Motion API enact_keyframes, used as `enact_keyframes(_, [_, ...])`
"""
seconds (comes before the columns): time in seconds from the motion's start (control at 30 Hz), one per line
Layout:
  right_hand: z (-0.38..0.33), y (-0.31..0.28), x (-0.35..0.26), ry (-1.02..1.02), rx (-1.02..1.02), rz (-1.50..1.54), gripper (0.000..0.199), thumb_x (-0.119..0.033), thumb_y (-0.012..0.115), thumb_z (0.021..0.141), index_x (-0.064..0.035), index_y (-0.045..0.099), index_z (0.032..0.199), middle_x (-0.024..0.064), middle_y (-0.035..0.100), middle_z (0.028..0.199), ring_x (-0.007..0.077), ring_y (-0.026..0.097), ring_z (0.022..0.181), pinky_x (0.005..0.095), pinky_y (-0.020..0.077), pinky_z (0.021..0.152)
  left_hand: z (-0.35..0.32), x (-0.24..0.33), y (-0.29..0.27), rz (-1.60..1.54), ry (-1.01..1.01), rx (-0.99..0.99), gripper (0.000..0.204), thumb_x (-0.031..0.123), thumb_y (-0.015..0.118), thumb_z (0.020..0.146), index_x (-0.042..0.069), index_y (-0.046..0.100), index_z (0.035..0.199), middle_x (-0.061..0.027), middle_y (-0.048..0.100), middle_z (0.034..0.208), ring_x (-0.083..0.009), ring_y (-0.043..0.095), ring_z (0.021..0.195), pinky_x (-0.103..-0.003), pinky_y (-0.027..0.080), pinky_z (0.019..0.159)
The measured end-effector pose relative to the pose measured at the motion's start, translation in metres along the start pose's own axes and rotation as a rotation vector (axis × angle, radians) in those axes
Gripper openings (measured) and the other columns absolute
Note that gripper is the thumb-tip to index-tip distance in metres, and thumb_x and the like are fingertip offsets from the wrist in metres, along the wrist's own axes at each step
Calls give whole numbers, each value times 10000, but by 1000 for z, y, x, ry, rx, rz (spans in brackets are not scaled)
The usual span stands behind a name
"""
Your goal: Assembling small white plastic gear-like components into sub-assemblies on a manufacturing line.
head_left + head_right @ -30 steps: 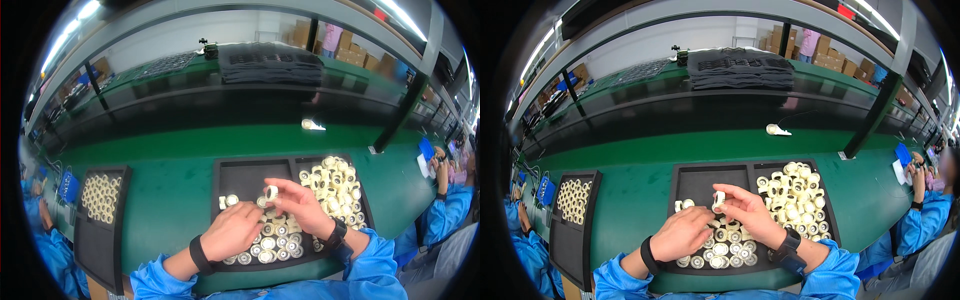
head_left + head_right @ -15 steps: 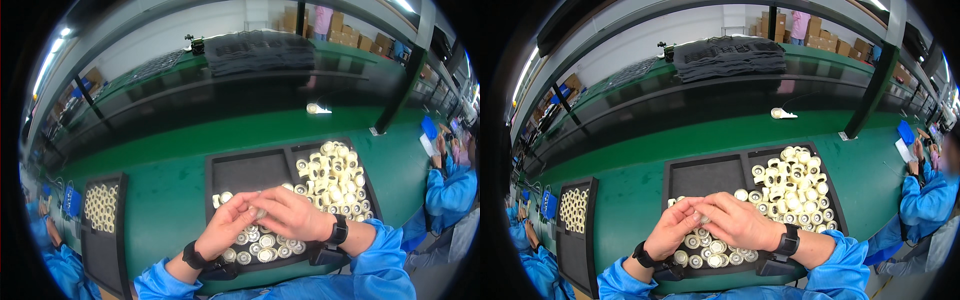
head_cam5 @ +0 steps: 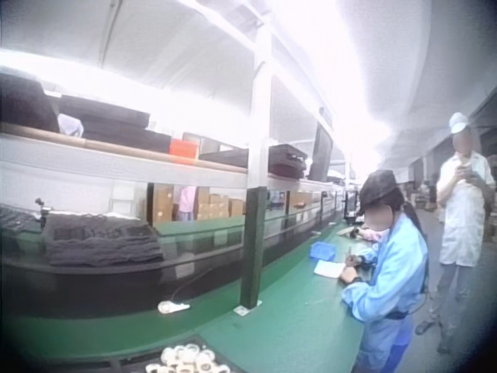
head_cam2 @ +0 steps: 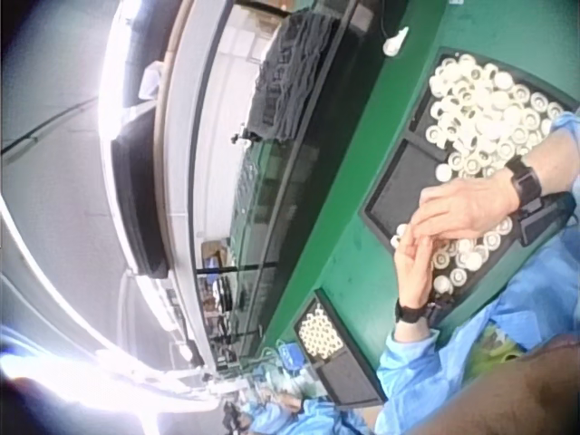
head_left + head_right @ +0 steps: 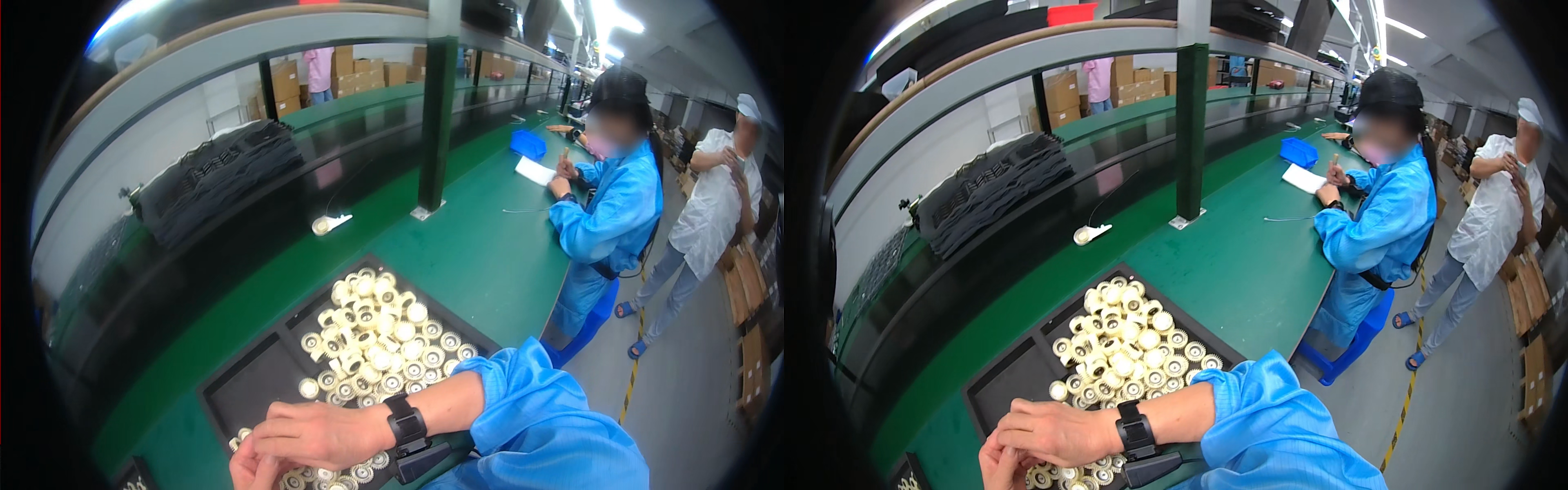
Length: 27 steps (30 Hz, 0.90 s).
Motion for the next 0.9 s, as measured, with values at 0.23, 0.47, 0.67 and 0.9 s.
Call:
enact_keyframes(0.23, [5, 1, -1, -56, 68, 30, 315, -25, 689, 733, -6, 539, 1011, 117, 531, 1015, 298, 538, 880, 357, 495, 704, -2, 10, 8, -207, 79, 59, 371, 177, 569, 949, -14, 489, 1256, -92, 607, 1137, -153, 594, 1030, -262, 459, 901])
enact_keyframes(0.47, [5, 2, -5, 21, -6, -14, 258, -91, 657, 795, -13, 535, 1008, 113, 516, 982, 295, 525, 890, 359, 475, 704, -5, 1, 2, -77, 57, 54, 362, 204, 556, 959, -8, 501, 1247, -91, 605, 1136, -157, 590, 1040, -269, 459, 903])
enact_keyframes(0.67, [7, 2, -5, 36, -86, -83, 430, -154, 680, 800, 12, 521, 1162, 116, 547, 1045, 276, 538, 866, 363, 483, 723, -5, 6, 7, -145, 107, 37, 335, 130, 563, 946, -2, 503, 1248, -83, 598, 1168, -138, 577, 1050, -273, 471, 888])
enact_keyframes(0.9, [7, -3, 3, 62, -117, -79, 470, -157, 706, 786, -11, 535, 1199, 93, 569, 1000, 260, 551, 842, 344, 489, 694, 1, 17, 13, -201, 94, 50, 341, 130, 555, 949, -3, 487, 1255, -77, 618, 1112, -127, 587, 1013, -272, 473, 886])
Point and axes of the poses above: each hand's wrist, its own z-axis towards the middle knuckle, its own y-axis out of the palm, x = y × z, the point moved 3 cm from there along z, towards the middle knuckle
